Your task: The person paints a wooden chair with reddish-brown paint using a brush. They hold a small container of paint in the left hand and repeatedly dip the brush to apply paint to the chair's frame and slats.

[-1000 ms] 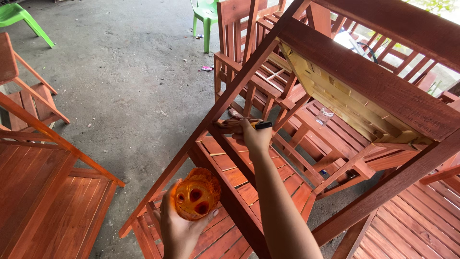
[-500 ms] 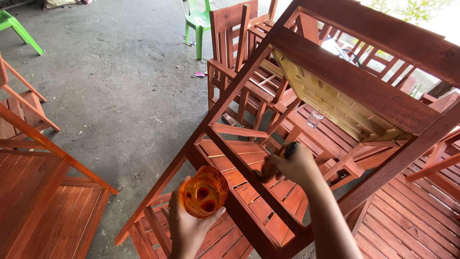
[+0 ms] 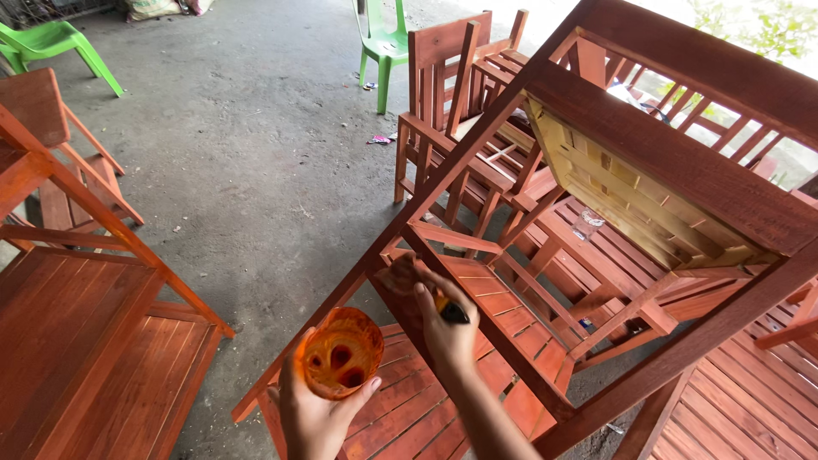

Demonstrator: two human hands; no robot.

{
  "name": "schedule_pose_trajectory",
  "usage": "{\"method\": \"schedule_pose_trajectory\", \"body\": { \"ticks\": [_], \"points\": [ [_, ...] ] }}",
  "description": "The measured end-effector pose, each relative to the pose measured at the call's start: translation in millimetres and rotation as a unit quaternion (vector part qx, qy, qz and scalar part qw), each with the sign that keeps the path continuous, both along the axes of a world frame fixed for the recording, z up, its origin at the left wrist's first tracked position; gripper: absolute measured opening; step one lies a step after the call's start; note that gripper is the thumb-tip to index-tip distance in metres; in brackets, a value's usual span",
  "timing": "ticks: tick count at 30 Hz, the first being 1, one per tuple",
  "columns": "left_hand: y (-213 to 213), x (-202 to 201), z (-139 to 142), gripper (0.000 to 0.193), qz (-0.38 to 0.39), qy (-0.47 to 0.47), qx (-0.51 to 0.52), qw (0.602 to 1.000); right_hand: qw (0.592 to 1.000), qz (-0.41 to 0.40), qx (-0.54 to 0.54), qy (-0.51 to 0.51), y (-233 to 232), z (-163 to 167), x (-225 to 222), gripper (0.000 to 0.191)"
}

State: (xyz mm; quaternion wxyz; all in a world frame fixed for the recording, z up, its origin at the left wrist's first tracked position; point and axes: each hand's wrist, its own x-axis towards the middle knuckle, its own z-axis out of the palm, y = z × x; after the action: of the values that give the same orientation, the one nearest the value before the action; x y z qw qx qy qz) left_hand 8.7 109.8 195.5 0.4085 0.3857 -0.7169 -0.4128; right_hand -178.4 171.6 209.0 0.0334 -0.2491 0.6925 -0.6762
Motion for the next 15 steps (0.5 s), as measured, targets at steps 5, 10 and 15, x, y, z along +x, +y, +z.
{"method": "schedule_pose_trajectory", "body": {
  "ticks": [5, 10, 15],
  "points": [
    [-12.9, 14.9, -1.0, 0.116, 0.056, -0.169, -0.032, 0.984, 0.831, -0.129, -0.296, -0.452, -34.2, -45.6, 32.7, 0.037],
    [-22.3, 22.9, -8.3, 0.111, 0.038, -0.039, -0.027, 0.998, 0.739, -0.201, -0.404, -0.5, -84.5, -51.9, 13.8, 0.031],
    [-27.4, 29.0, -12.0, 0.111, 0.023, -0.051, -0.054, 0.997, 0.801, -0.175, -0.342, -0.459, -104.5, -55.2, 4.1, 0.029]
  ]
}}
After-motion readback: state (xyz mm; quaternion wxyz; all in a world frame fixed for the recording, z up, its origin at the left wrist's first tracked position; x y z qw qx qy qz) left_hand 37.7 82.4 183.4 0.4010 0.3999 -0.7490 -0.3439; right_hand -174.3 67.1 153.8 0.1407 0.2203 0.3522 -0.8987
